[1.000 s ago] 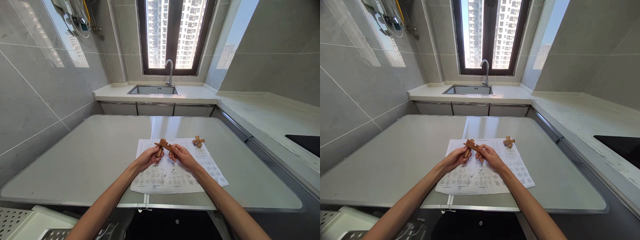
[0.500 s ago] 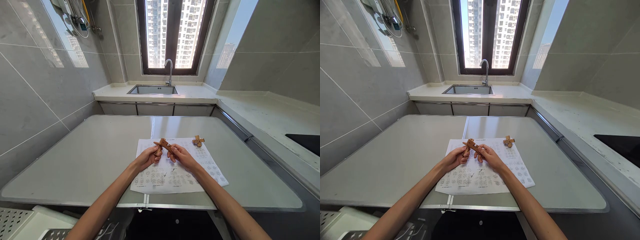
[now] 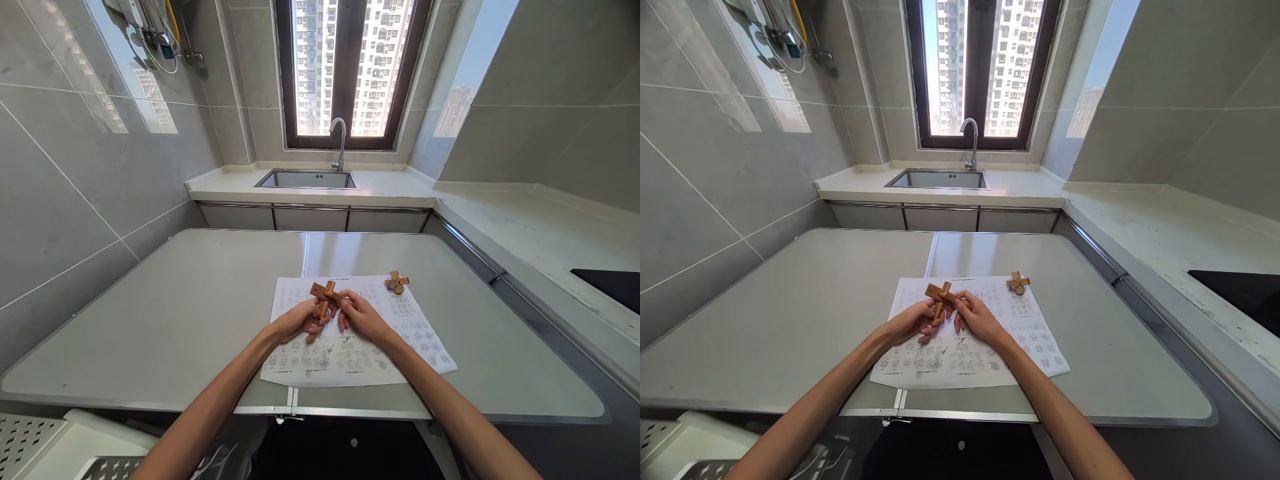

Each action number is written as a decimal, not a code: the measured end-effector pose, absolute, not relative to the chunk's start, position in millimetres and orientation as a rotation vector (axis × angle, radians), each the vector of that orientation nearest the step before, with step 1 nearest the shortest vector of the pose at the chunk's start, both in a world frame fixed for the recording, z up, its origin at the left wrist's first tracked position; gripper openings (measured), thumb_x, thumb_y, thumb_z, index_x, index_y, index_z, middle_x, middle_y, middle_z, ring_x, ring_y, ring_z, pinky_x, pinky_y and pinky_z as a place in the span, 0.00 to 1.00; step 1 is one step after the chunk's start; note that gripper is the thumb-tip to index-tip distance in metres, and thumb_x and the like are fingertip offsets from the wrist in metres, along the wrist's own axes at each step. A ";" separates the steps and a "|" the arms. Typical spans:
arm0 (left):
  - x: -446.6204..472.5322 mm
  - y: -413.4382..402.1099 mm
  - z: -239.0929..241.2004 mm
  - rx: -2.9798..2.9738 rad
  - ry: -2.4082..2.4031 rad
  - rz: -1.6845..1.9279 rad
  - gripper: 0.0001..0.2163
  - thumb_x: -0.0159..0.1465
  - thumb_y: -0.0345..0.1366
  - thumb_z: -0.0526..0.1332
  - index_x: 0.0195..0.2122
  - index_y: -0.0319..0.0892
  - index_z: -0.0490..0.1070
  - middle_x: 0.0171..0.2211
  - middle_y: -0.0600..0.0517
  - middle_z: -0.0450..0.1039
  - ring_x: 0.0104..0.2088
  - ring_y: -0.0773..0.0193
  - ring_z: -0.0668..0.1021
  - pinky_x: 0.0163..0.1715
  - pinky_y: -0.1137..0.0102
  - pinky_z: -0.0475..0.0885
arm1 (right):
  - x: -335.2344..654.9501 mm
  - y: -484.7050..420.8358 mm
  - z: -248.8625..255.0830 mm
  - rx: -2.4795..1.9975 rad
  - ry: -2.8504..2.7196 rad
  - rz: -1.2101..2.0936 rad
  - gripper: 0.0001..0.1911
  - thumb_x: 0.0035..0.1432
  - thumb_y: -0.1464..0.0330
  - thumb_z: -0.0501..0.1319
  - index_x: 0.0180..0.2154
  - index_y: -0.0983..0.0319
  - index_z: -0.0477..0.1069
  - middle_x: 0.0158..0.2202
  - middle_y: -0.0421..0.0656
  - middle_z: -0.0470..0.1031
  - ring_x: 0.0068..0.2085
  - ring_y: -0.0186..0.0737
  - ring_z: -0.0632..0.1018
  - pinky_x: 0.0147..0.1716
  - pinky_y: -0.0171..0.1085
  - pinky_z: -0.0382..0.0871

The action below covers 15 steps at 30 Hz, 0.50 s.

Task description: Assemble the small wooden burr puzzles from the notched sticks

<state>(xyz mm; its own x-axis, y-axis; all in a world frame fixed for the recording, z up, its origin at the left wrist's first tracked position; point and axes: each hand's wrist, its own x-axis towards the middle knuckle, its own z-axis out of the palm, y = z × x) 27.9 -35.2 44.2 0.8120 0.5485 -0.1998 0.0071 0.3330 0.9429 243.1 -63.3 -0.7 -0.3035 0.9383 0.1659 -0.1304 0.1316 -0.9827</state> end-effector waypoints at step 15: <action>23.3 -36.5 52.9 1.310 0.527 0.240 0.22 0.69 0.59 0.60 0.37 0.43 0.62 0.22 0.63 0.49 0.17 0.75 0.51 0.15 0.76 0.48 | 242.9 -70.9 10.6 -0.836 -1.461 1.366 0.22 0.70 0.47 0.57 0.43 0.59 0.70 0.28 0.38 0.75 0.22 0.31 0.68 0.26 0.35 0.62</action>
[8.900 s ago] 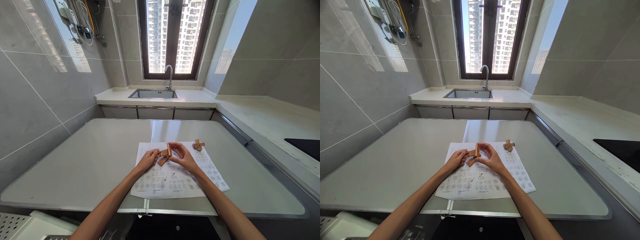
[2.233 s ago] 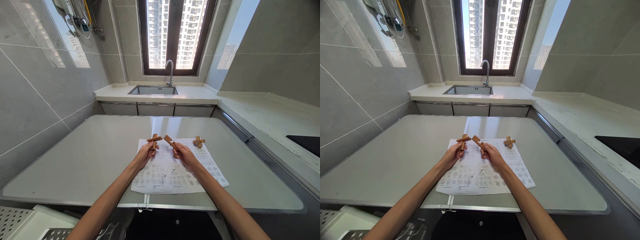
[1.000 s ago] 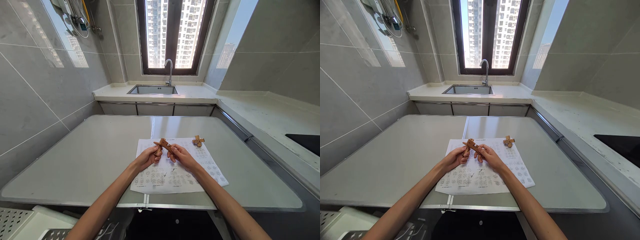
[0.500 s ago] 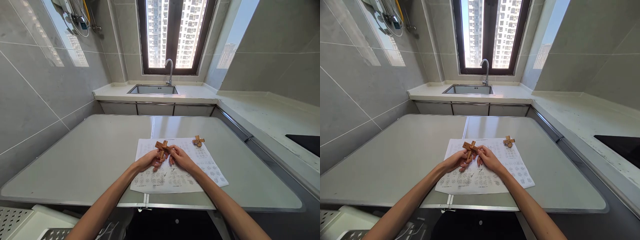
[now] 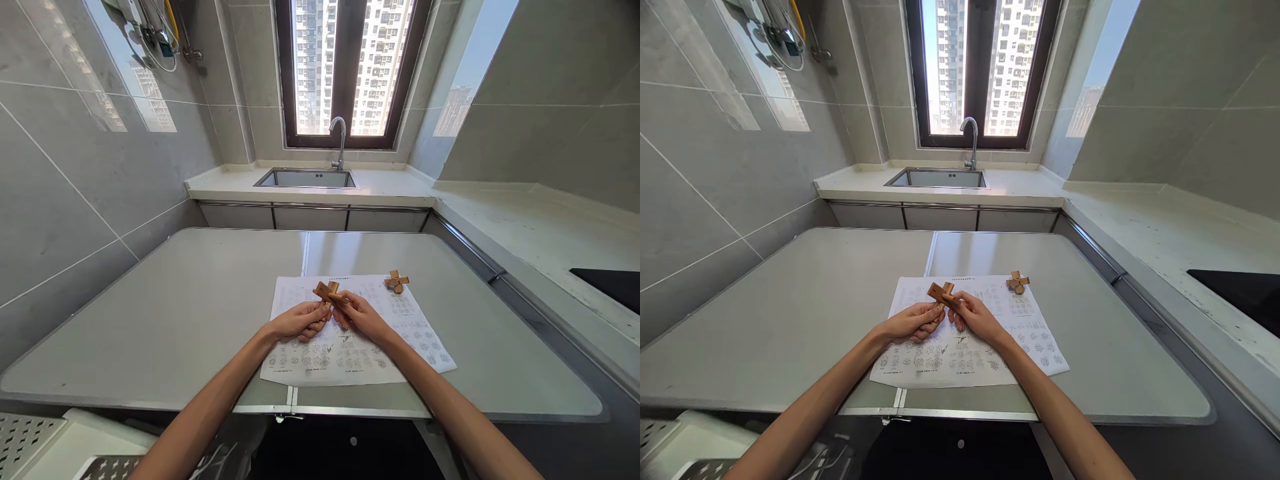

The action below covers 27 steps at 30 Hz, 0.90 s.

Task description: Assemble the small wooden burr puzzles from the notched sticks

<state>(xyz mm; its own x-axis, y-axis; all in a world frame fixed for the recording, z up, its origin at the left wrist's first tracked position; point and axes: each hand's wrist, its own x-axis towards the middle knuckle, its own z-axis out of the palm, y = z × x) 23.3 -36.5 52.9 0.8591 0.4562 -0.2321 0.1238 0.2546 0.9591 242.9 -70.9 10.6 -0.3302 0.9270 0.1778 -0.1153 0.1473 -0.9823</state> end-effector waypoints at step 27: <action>22.6 -28.2 33.5 1.161 0.509 0.323 0.27 0.62 0.64 0.64 0.33 0.42 0.64 0.13 0.64 0.53 0.14 0.75 0.51 0.14 0.76 0.48 | 243.9 -76.1 16.5 -0.729 -1.514 1.565 0.21 0.69 0.49 0.60 0.44 0.60 0.71 0.27 0.39 0.74 0.24 0.34 0.66 0.30 0.37 0.61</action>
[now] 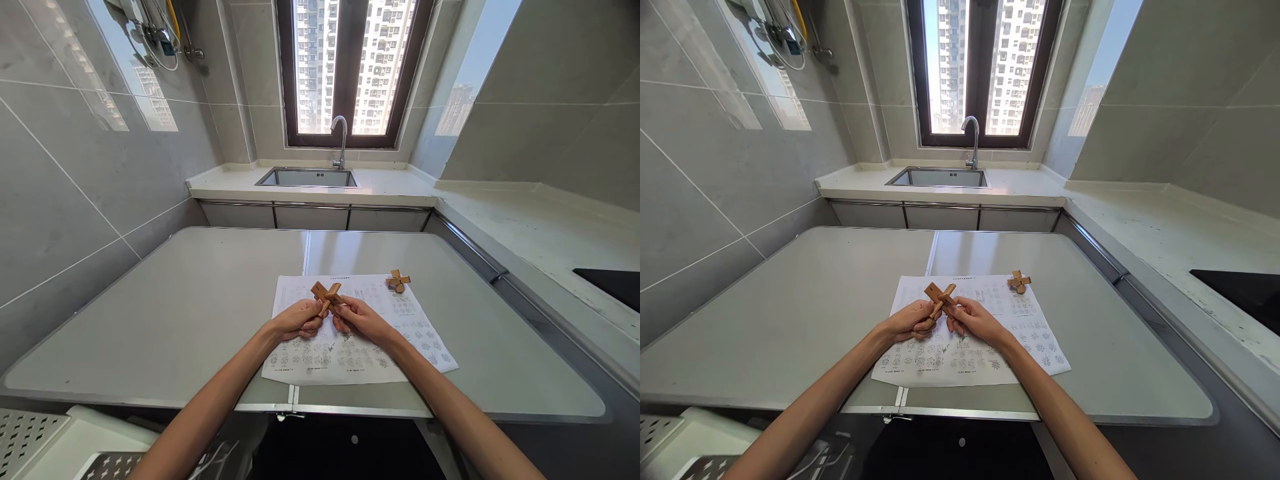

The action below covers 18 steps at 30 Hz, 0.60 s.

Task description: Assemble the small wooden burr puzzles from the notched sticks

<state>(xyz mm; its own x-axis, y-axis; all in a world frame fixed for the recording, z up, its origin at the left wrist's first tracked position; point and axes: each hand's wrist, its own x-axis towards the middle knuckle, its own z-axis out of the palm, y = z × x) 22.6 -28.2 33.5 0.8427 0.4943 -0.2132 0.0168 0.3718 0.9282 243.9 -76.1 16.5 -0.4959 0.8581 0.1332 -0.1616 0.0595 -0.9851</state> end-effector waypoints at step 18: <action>24.4 -24.6 39.8 1.040 0.614 0.551 0.25 0.67 0.61 0.62 0.36 0.40 0.67 0.20 0.63 0.52 0.17 0.75 0.52 0.15 0.79 0.53 | 281.9 -41.5 -6.5 -0.637 -0.590 1.422 0.20 0.64 0.52 0.68 0.34 0.56 0.63 0.21 0.30 0.48 0.19 0.31 0.53 0.16 0.33 0.56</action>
